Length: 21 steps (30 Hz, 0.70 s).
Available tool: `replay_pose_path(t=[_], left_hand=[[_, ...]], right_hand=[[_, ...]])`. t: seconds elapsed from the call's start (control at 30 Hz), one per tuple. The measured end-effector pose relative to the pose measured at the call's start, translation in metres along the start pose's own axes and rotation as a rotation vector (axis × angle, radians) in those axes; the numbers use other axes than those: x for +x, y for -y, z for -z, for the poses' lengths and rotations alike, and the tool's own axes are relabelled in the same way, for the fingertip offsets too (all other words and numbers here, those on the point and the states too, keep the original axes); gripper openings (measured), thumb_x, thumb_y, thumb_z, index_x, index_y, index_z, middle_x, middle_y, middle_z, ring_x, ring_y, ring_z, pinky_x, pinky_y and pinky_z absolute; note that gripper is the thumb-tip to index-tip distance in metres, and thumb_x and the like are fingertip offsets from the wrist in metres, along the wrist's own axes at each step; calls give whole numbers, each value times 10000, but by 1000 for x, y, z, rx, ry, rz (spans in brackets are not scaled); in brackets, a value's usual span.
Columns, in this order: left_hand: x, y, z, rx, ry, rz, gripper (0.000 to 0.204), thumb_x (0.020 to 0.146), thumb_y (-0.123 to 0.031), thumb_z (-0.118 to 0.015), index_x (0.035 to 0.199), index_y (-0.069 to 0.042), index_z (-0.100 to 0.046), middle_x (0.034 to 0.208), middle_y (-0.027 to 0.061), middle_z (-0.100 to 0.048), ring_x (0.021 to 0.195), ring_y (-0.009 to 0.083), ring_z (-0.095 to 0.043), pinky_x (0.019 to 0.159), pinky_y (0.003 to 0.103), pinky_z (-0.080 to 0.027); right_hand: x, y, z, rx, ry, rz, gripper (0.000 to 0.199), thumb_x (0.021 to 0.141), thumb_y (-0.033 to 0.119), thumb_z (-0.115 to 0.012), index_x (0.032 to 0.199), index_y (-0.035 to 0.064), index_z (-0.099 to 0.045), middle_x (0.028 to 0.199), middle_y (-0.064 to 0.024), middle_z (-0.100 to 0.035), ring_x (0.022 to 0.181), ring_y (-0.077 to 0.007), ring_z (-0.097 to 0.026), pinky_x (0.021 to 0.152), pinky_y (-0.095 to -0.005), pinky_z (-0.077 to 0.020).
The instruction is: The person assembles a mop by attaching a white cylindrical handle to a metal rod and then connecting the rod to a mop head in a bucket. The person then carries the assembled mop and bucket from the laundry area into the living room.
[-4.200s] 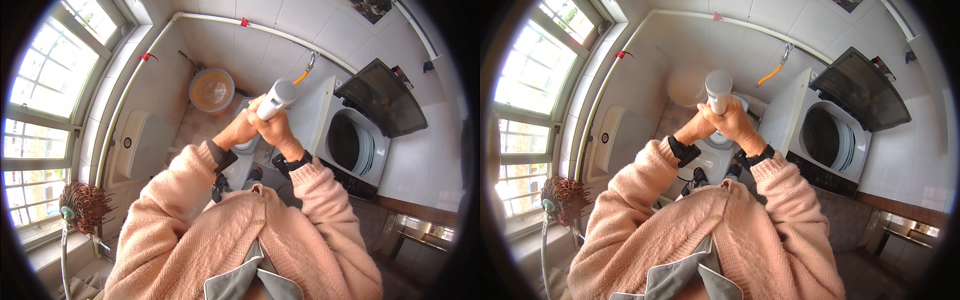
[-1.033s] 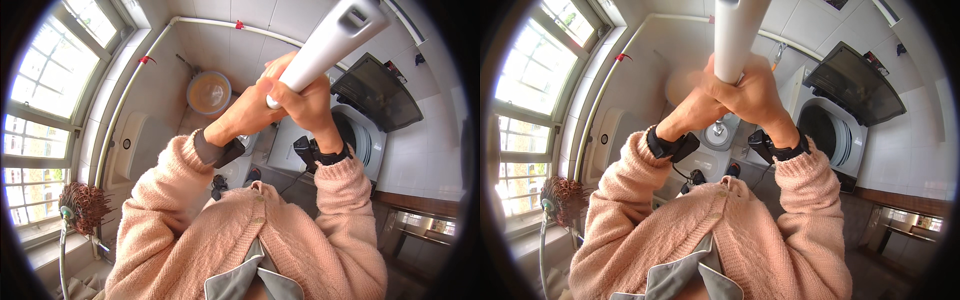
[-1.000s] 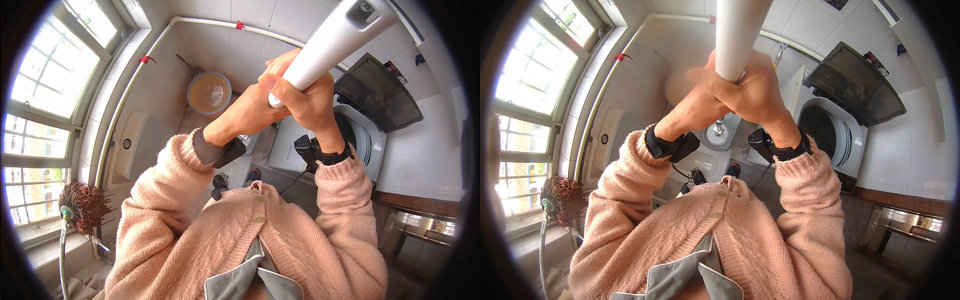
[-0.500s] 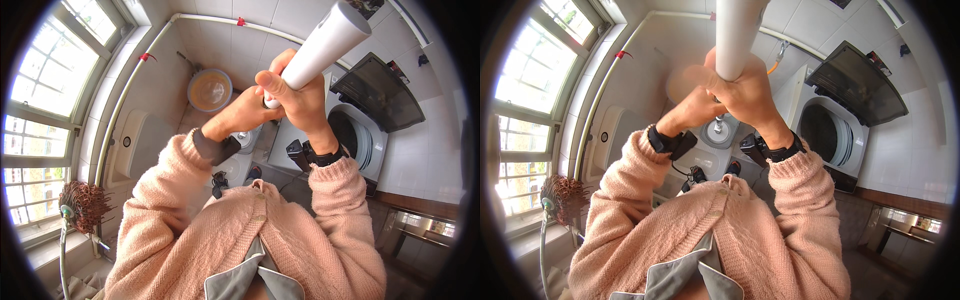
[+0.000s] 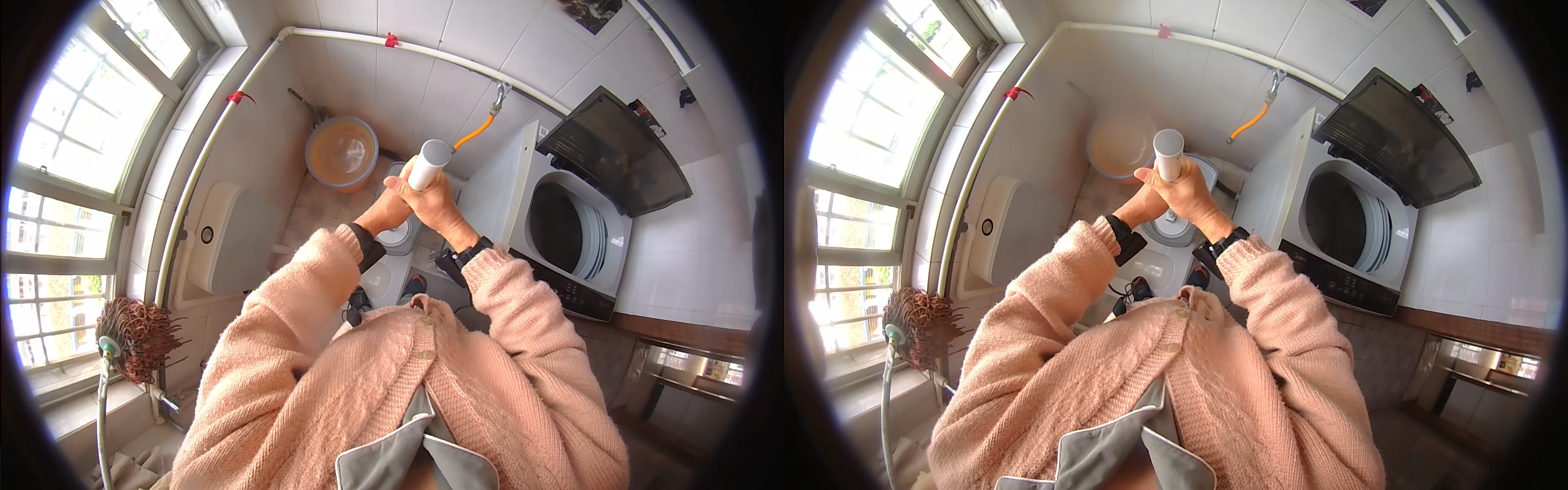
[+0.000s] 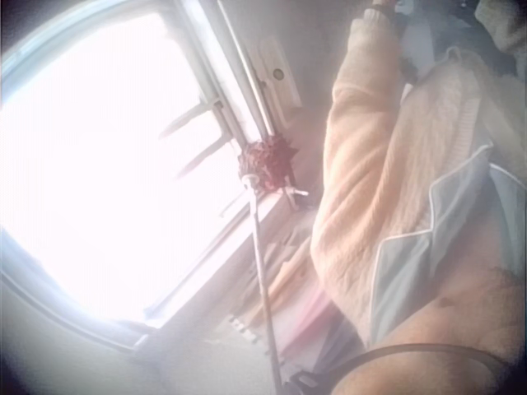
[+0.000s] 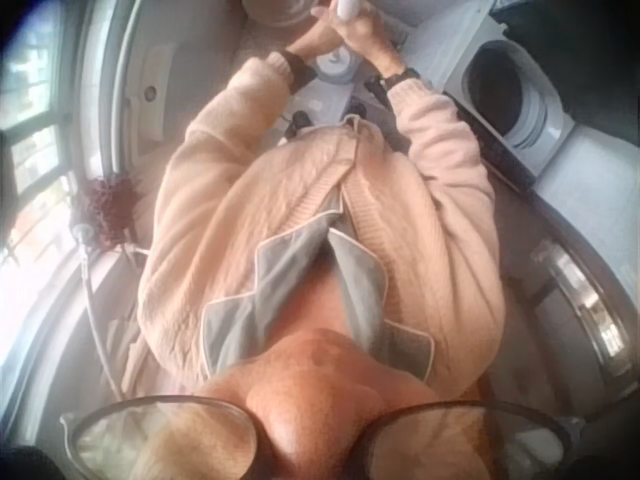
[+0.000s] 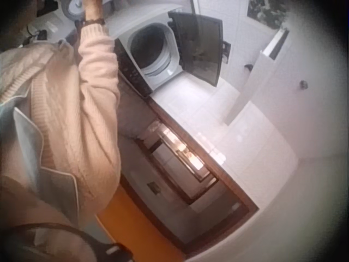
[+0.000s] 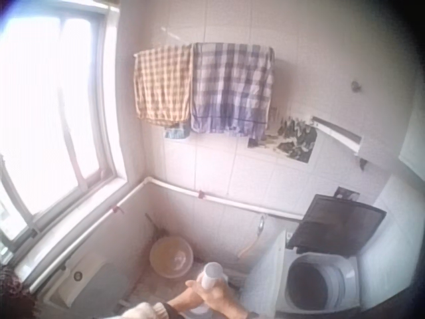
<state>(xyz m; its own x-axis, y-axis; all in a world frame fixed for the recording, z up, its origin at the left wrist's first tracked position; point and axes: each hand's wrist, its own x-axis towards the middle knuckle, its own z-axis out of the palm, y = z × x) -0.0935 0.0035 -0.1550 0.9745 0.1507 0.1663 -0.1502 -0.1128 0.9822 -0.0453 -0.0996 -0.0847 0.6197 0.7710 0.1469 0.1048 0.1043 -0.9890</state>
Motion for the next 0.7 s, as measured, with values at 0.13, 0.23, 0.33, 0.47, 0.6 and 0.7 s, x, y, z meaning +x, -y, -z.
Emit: replay_pose_path(t=[0.13,0.23,0.33,0.47,0.6,0.7], left_hand=[[-4,-41,9,51,167,-118,392,878,-96,-679,1238,-48,-532,1181,92,-583,1097,204,-564,929,353,-480],[-8,-103,27,-39,432,-60,404,853,-171,-755,1191,-32,-583,1101,78,-626,1064,203,-593,942,336,-490],[-6,-164,34,-98,424,-153,397,849,-234,-775,1137,-19,-605,1073,99,-662,1016,202,-614,903,346,-502],[-8,-196,14,148,22,-245,392,851,-251,-757,1119,-7,-607,1064,138,-676,967,211,-638,846,355,-508],[-12,-186,5,204,-49,25,427,867,-226,-707,1198,-5,-555,1014,174,-675,954,236,-656,846,361,-511],[-12,-171,7,49,-41,-123,454,857,-151,-692,1257,-20,-521,1112,133,-639,1031,223,-619,878,355,-501]], right_hand=[[4,51,15,-231,269,-31,156,821,93,-751,874,40,-614,816,-17,-641,795,-126,-618,757,-284,-507],[5,115,34,-23,606,-5,199,816,17,-694,989,14,-595,965,-78,-673,932,-156,-643,820,-301,-502],[7,167,30,-33,475,186,110,844,26,-705,868,7,-598,761,-103,-654,712,-156,-648,664,-271,-524],[9,189,12,-135,161,501,203,877,149,-747,842,22,-592,700,-54,-615,646,-126,-630,620,-245,-514],[9,177,-3,-178,30,595,263,882,238,-759,845,32,-600,695,-25,-602,643,-100,-610,604,-226,-489],[9,169,-1,-166,146,498,195,884,183,-754,860,37,-627,712,-3,-614,643,-64,-569,589,-202,-439]])
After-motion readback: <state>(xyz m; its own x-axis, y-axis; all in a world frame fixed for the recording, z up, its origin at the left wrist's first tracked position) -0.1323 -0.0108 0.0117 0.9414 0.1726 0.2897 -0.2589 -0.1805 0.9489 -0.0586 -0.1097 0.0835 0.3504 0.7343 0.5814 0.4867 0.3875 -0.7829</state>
